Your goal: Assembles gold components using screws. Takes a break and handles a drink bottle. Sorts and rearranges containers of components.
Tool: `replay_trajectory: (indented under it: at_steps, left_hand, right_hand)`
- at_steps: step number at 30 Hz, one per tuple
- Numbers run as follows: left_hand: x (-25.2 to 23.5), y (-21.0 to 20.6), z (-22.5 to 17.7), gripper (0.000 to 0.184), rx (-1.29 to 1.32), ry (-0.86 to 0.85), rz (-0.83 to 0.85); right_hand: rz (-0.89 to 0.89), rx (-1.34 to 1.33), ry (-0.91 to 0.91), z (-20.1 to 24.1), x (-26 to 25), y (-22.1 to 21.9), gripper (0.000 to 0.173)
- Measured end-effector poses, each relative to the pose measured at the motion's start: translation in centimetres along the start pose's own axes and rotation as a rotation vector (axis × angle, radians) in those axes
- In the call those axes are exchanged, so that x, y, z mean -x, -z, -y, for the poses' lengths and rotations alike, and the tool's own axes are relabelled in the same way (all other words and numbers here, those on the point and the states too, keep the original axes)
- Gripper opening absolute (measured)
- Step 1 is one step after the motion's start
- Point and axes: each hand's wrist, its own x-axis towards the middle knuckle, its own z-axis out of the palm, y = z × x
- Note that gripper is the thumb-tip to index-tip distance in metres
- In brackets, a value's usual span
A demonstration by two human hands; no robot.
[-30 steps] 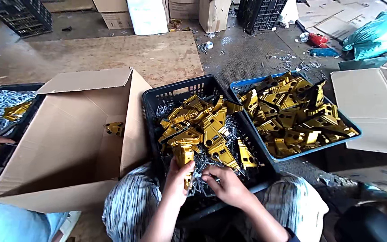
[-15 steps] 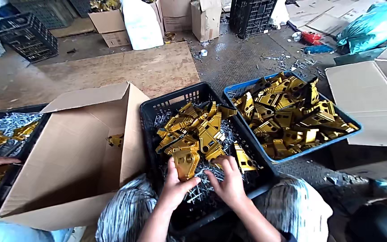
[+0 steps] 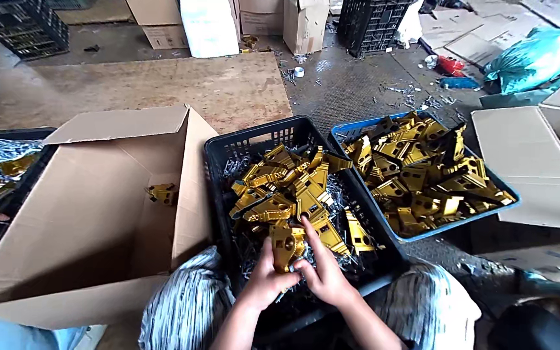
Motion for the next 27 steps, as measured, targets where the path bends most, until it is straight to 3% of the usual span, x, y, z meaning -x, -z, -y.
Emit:
replay_trajectory:
  at_steps: [2, 6, 10, 13, 15, 18, 20, 22, 25, 27]
  left_hand:
    - [0.2, 0.3, 0.7, 0.104, 0.017, -0.017, -0.006]
    - [0.5, -0.2, 1.0, 0.102, -0.019, -0.046, -0.064]
    - [0.6, -1.7, 1.7, 0.097, 0.205, -0.044, -0.099]
    - [0.7, -2.2, 1.4, 0.097, 0.249, -0.068, -0.086]
    - [0.7, -1.9, 1.1, 0.097, 0.159, -0.111, -0.038]
    - [0.7, -1.2, 1.0, 0.101, -0.060, -0.128, -0.029]
    - [0.6, -1.1, 1.1, 0.102, -0.090, -0.146, -0.056]
    - [0.4, -1.3, 0.8, 0.104, -0.083, -0.182, -0.131]
    - [-0.2, -0.7, -0.2, 0.108, -0.010, -0.227, -0.314]
    - [-0.5, 0.2, -0.9, 0.107, 0.079, -0.229, -0.394]
  right_hand:
    - [-0.010, -0.139, -0.030, 0.0, 0.0, -0.3, 0.075]
    - [0.000, -0.121, 0.008, 0.0, 0.1, -0.3, 0.072]
    - [-0.061, 0.012, 0.159, 0.2, -0.4, -0.4, 0.043]
    - [-0.099, 0.004, 0.222, 0.1, -0.6, -0.1, 0.034]
    - [-0.108, -0.119, 0.180, 0.0, -0.5, -0.1, 0.039]
    - [-0.051, -0.419, -0.031, -0.2, -0.3, 0.5, 0.071]
    - [0.007, -0.494, -0.127, -0.6, -0.7, 1.2, 0.084]
    - [0.054, -0.352, -0.231, -1.3, -1.3, 2.2, 0.081]
    - [0.227, 0.165, -0.429, -1.2, -1.8, 3.9, 0.032]
    - [0.400, 0.477, -0.537, -0.7, -1.4, 3.5, 0.026]
